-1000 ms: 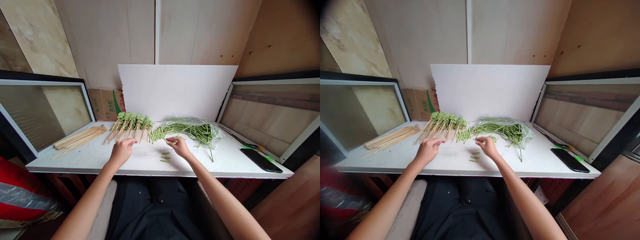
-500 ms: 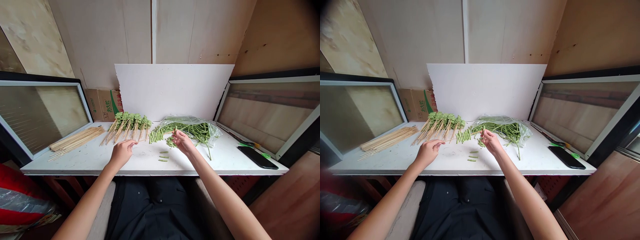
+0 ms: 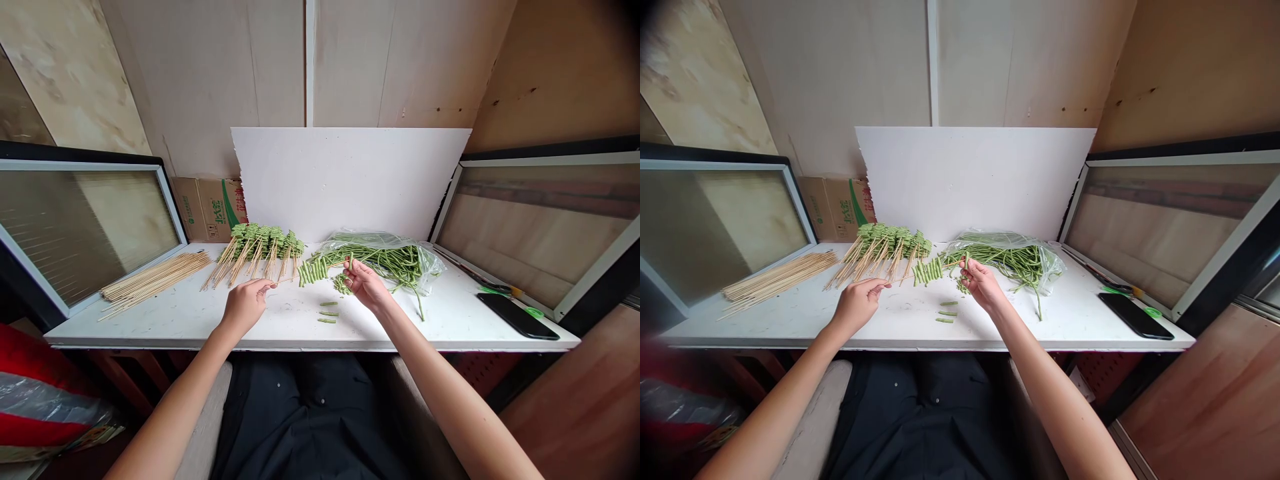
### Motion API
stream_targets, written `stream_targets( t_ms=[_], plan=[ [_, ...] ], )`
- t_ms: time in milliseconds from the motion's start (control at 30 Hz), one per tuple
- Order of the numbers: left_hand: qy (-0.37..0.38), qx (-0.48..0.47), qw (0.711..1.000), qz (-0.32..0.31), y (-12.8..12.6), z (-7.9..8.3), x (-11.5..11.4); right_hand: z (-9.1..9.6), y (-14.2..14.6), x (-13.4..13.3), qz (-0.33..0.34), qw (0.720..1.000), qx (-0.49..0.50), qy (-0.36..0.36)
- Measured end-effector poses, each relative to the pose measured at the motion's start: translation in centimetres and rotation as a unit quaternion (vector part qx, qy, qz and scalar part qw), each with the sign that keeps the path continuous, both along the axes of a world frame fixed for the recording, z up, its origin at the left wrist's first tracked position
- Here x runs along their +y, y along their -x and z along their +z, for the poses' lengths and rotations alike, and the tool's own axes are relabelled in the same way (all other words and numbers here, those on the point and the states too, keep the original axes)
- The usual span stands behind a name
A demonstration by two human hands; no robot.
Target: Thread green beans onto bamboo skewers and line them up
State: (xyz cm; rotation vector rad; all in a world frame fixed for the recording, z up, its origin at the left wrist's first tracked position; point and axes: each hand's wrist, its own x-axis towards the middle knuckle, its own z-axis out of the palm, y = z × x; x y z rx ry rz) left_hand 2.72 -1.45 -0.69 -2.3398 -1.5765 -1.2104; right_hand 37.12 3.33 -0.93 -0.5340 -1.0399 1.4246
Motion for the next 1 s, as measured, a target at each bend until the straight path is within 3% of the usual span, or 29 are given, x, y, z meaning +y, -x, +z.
stream_targets(
  t_ms=[467, 800, 1000],
  plan=[
    [0.010, 0.003, 1.000, 0.007, 0.17, -0.11, 0.18, 0.13, 0.22, -0.24, -0.011, 1.000, -0.012, 0.002],
    [-0.006, 0.027, 0.999, 0.032, 0.63, -0.01, 0.18, 0.91, 0.35, -0.47, -0.139, 0.983, -0.115, -0.042],
    [-0.007, 0.039, 0.999, 0.038, 0.37, 0.06, -0.04, 0.35, 0.77, -0.31, -0.150, 0.978, -0.134, -0.052]
  ],
)
